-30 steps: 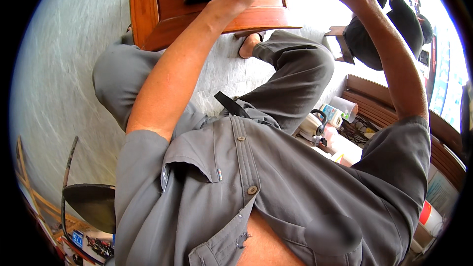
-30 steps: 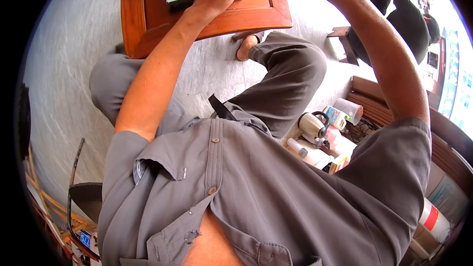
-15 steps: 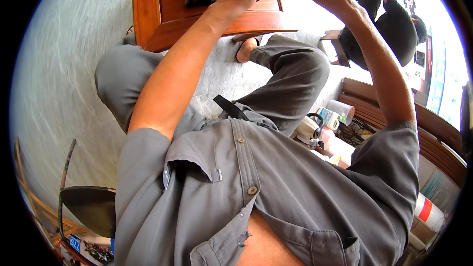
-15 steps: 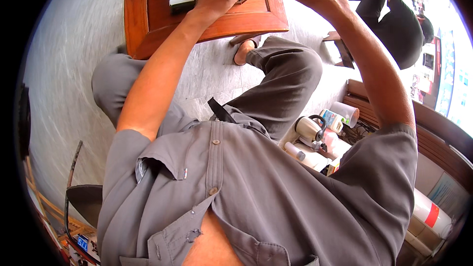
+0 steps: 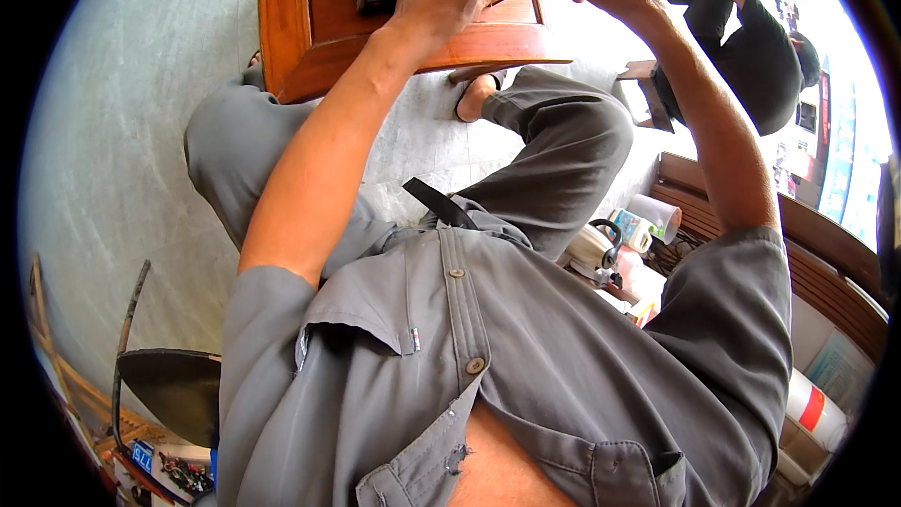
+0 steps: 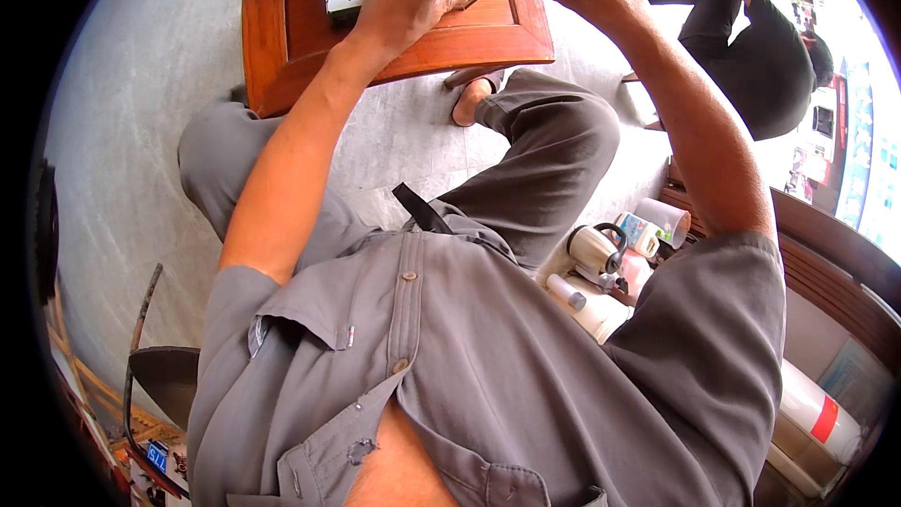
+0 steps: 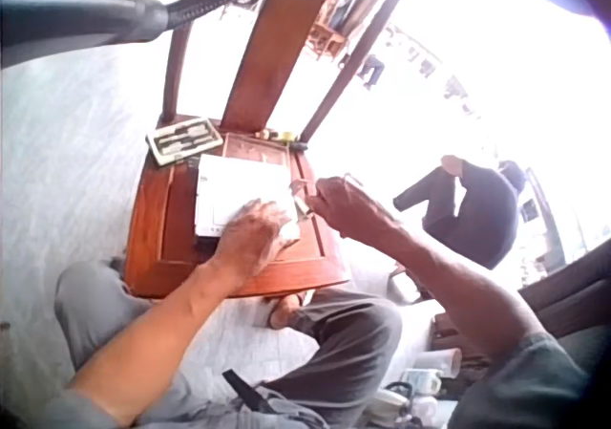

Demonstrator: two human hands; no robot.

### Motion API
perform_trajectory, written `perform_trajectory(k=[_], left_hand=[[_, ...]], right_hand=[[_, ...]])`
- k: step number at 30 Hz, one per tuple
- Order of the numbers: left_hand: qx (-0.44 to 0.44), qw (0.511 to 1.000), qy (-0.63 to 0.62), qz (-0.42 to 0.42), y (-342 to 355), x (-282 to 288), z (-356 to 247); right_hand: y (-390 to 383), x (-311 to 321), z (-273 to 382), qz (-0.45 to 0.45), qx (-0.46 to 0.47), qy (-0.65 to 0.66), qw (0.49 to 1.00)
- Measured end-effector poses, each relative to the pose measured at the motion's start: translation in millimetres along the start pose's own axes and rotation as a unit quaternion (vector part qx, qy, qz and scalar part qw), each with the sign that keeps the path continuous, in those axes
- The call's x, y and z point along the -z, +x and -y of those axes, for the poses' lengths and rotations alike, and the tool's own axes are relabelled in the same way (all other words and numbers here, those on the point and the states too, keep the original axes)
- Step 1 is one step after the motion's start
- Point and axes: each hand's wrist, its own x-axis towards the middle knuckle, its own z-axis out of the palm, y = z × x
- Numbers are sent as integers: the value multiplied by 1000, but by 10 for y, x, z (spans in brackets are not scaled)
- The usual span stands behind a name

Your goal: The person uses a screwdriver to remove screws from the back panel of a silver electronic device. They place the screws on a plastic tray and continue unscrewing multiple fasteners to disassemble the unit.

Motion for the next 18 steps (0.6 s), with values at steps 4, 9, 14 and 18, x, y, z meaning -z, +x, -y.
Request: perform_trajectory(k=[4,9,14,18], left_hand=[[-10,998,57,10,-43,-46,-25],[-9,999,41,28,-45,54,-47],[-35,998,48,22,-36,-20,2],[-41,998,49,-7,-70,0,16]], right_hand=[[-52,105,-91,-9,91,42,995],[-82,12,-194,-10,163,-150,975],[-64,-136,-423,-77,183,-151,968],[-14,60,-1,20,-46,1,999]])
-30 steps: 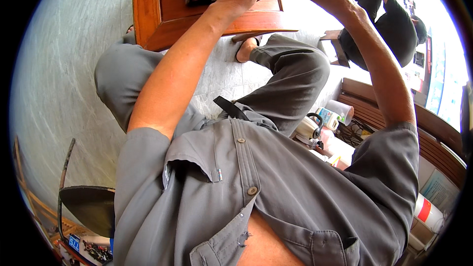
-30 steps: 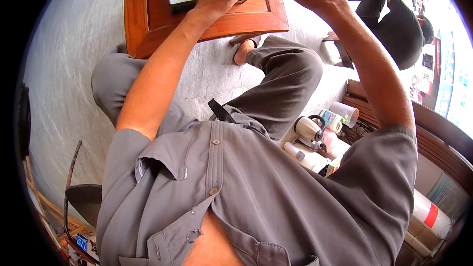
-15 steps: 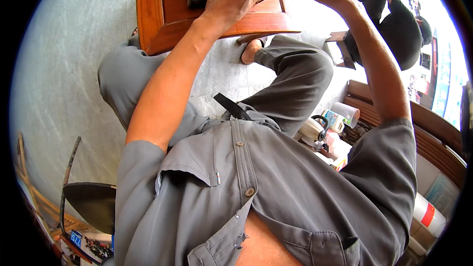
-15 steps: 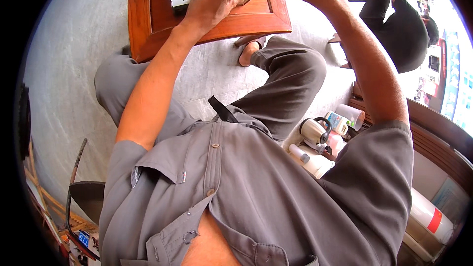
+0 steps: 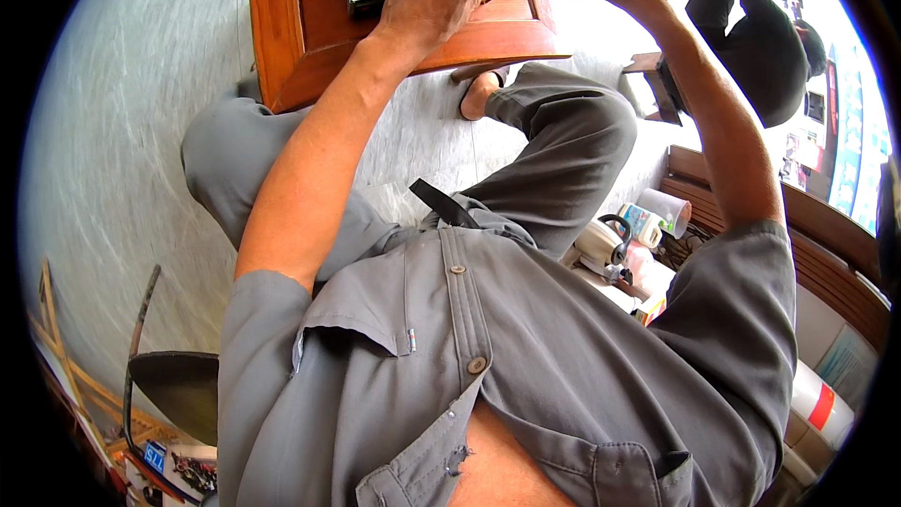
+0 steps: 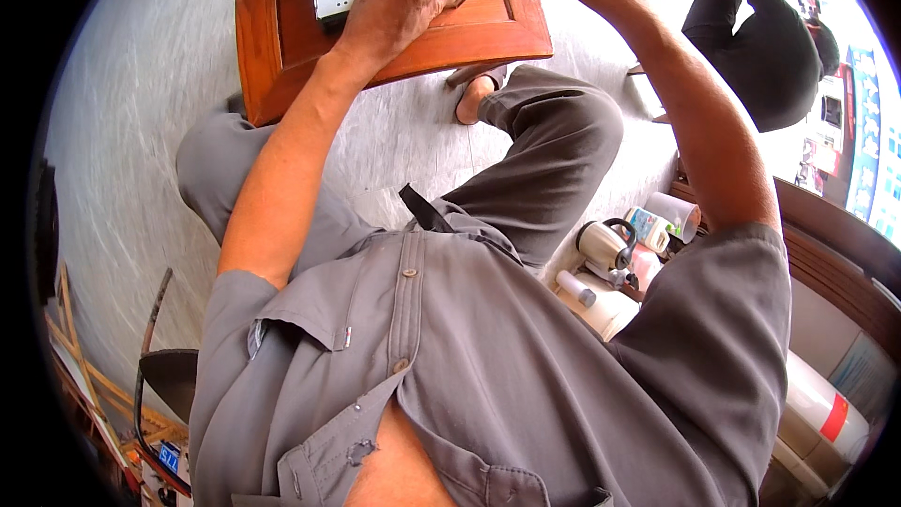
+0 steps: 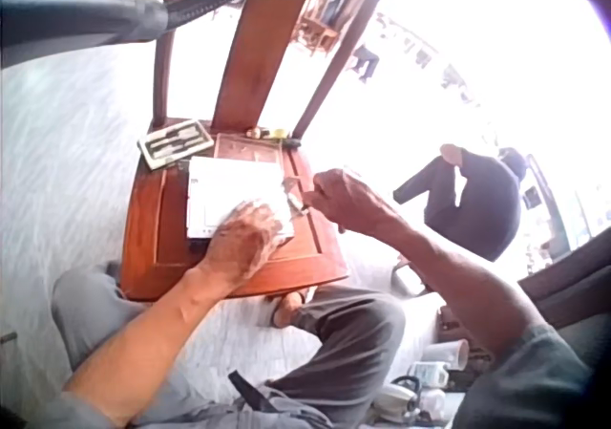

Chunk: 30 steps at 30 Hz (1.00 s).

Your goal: The person uses a screwdriver to remove screws from the back panel of a silver electronic device. They place the screws on a plastic tray and continue unscrewing multiple fasteners to disassemble the unit.

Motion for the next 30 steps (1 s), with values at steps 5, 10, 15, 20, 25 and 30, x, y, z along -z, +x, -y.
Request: perform_trajectory(k=[5,10,15,20,25,30], left_hand=[[-53,996,47,-59,35,-36,-47],[-11,1000,-8,17,-7,-11,0],[-9,999,-27,29,27,-4,-28],[0,1000,-23,14,7,22,-21],[69,992,-89,48,98,74,-89],[64,991,-112,44,125,92,3]], right_hand=[[3,24,-135,17,35,7,999],[32,-67,-304,-47,245,-63,966],[12,-154,-437,-94,314,-332,884],[0,30,-30,13,28,58,998],[-9,-114,-289,-80,170,29,982],[4,-283,-396,-165,254,-181,936]])
